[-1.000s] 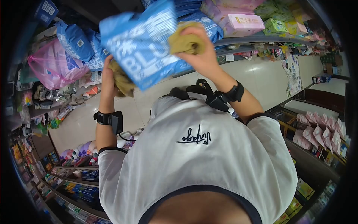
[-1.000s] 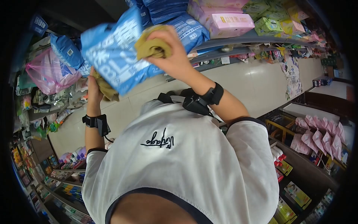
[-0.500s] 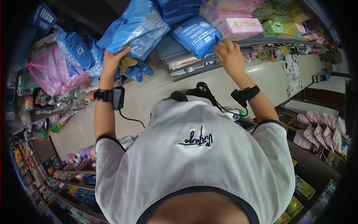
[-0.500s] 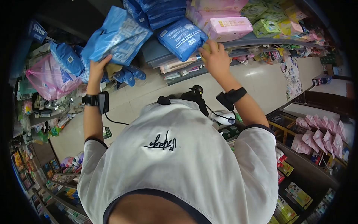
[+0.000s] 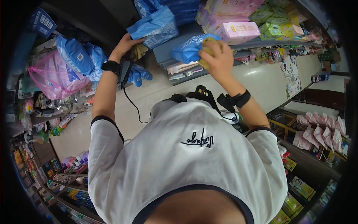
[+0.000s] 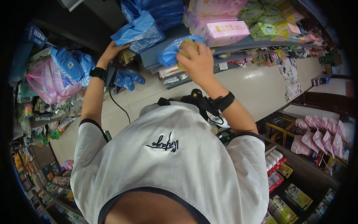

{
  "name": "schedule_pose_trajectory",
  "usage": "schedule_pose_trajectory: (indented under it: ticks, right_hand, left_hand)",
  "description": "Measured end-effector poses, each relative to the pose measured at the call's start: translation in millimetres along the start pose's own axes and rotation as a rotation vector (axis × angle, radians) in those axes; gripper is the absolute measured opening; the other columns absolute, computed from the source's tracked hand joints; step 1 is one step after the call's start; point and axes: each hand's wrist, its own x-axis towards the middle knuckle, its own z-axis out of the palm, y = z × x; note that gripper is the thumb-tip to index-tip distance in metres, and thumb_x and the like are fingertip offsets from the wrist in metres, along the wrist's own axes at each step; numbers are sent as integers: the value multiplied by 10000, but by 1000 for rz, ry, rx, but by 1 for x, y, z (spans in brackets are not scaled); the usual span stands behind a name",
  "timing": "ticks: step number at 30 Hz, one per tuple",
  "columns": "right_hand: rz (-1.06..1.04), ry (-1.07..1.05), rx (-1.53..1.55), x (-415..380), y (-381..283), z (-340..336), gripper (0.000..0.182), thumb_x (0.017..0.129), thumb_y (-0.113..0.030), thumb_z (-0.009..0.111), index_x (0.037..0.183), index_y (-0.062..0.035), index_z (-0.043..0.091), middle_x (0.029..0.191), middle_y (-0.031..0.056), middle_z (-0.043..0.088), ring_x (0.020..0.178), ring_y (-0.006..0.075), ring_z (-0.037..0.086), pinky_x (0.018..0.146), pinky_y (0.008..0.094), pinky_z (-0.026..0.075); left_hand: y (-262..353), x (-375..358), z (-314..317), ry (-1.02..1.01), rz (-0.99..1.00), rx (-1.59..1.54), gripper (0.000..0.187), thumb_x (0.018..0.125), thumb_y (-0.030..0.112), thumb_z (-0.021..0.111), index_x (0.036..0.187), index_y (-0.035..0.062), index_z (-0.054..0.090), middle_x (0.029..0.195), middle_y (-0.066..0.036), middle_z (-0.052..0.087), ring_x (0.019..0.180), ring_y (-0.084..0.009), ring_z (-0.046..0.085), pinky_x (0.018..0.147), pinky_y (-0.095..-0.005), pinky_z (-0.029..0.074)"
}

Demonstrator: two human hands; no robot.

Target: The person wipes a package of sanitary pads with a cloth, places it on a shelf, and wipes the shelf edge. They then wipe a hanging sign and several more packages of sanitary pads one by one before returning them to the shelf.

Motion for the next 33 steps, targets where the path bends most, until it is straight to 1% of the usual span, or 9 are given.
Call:
schedule_pose_trajectory:
  ticks: [4, 9, 14, 19, 21, 26, 29, 31, 33]
  right_hand:
    - [39, 121, 11, 24, 7, -9, 248, 563, -202, 664, 800, -200, 591, 1016, -15, 526, 906, 275, 483, 694, 360, 403]
    - [24, 96, 20, 33, 7, 17, 263, 554, -160, 683, 797, -199, 590, 1019, -8, 524, 913, 269, 481, 687, 363, 408]
    - [26, 67, 53, 46, 4, 32, 305, 538, -128, 694, 818, -200, 597, 1022, -3, 515, 912, 267, 482, 679, 359, 423]
    - [125, -58, 160, 51, 12, 43, 333, 549, -105, 696, 857, -192, 605, 1026, -4, 497, 887, 252, 487, 691, 361, 453]
    - [116, -50, 182, 55, 10, 43, 333, 549, -100, 693, 857, -189, 606, 1022, -2, 498, 886, 253, 486, 696, 359, 456]
    - [-8, -60, 343, 96, -27, -10, 335, 542, -84, 694, 851, -178, 605, 1009, 9, 496, 875, 260, 483, 704, 358, 457]
    - [-77, 1, 467, 115, -36, -29, 330, 539, -83, 690, 845, -169, 603, 1003, 14, 493, 874, 263, 482, 699, 358, 443]
    - [-6, 370, 511, 125, -33, -29, 332, 540, -87, 677, 852, -169, 598, 960, 13, 500, 869, 280, 477, 679, 355, 429]
    - [17, 452, 532, 125, -57, -40, 319, 563, -126, 672, 867, -193, 601, 969, -4, 519, 915, 279, 473, 706, 362, 407]
  left_hand:
    - [-4, 26, 20, -18, 97, -100, 467, 745, 211, 690, 1129, 21, 505, 1076, -63, 554, 995, -148, 506, 887, -266, 380]
    - [-11, 52, 67, 352, 296, 177, 491, 704, 330, 706, 1021, -15, 560, 980, -171, 591, 922, -250, 569, 814, -325, 430]
    - [8, 38, 76, 378, -133, 378, 703, 636, 576, 655, 979, -31, 568, 942, -197, 608, 890, -299, 591, 797, -341, 441]
    - [-1, -17, 45, 434, -34, -31, 533, 626, 386, 754, 930, -6, 557, 836, -128, 617, 809, -199, 599, 715, -288, 468]
    - [34, -55, 57, 247, 85, 25, 597, 588, 377, 772, 1003, 19, 535, 936, -127, 583, 862, -221, 579, 761, -306, 457]
    - [83, -88, 101, 304, 343, 401, 718, 535, 409, 774, 1108, 69, 506, 1064, -106, 524, 977, -261, 532, 832, -323, 425]
    - [90, -95, 104, 302, 268, 253, 618, 565, 379, 760, 1046, 56, 547, 969, -101, 579, 908, -256, 570, 790, -315, 442]
    - [97, -99, 106, 300, 205, 138, 556, 583, 355, 751, 1008, 46, 569, 916, -97, 604, 866, -256, 589, 765, -313, 450]
    - [109, -110, 107, 307, 234, 17, 449, 616, 314, 726, 936, 27, 595, 869, -98, 624, 812, -250, 606, 727, -313, 459]
